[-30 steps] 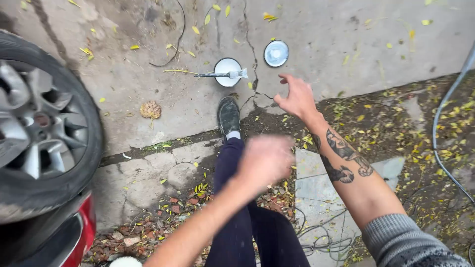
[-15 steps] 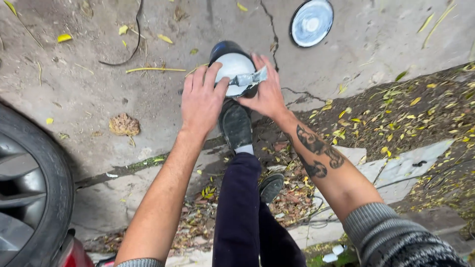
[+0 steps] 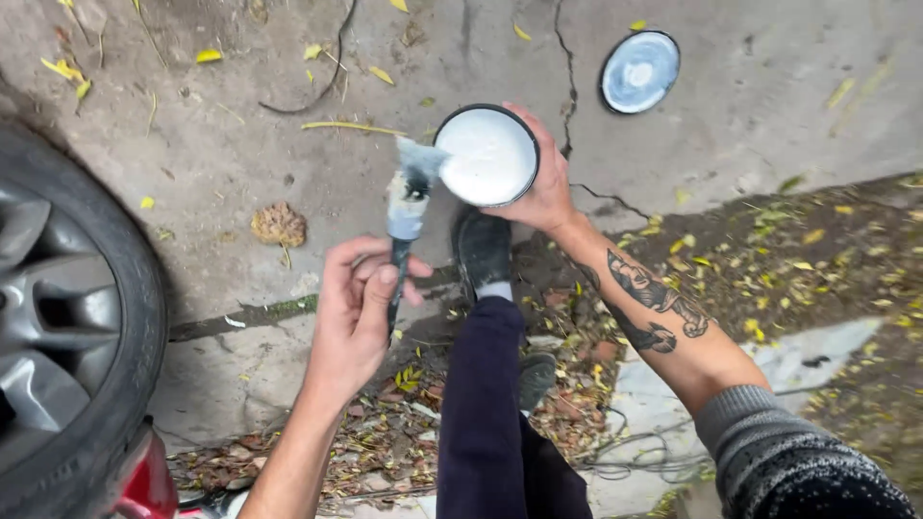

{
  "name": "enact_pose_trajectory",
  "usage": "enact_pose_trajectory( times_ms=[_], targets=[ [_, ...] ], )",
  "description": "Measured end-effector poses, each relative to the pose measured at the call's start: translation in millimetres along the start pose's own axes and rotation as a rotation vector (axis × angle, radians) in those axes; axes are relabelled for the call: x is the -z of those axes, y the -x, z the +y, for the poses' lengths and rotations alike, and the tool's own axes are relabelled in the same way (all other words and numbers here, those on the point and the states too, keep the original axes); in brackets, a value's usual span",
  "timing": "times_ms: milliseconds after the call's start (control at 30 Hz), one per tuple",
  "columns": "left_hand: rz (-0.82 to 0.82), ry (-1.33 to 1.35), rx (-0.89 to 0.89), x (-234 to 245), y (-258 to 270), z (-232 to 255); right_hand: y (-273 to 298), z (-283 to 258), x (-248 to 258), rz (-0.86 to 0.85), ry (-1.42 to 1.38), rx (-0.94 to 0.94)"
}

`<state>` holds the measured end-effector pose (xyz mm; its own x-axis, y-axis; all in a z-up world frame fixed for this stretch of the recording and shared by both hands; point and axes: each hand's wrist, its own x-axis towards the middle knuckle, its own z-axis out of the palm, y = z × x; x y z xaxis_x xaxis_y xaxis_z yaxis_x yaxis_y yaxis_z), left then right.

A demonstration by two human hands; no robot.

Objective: The person uses a power buffer to polish the hood of a red car. They then apply a white compound to the hood with a brush and continue polishing the surface with the buffer.

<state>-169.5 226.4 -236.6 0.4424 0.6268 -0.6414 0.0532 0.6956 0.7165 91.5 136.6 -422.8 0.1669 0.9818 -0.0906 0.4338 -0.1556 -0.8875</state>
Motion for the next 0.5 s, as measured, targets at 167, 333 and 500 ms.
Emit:
enact_pose_trajectory(
  times_ms=[167,333,500],
  targets=[
    [0.070,-0.134,-0.108,-23,108,29,37,-122,58,-0.067,-0.125,0.136],
    [0.235,-0.440,-0.426,-61,273,75,122,-276,121,-0.148,-0.269,0.078],
    [0.549,-0.828,-0.618,-65,466,66,213,-435,157,-0.292,-0.252,0.275]
  ],
)
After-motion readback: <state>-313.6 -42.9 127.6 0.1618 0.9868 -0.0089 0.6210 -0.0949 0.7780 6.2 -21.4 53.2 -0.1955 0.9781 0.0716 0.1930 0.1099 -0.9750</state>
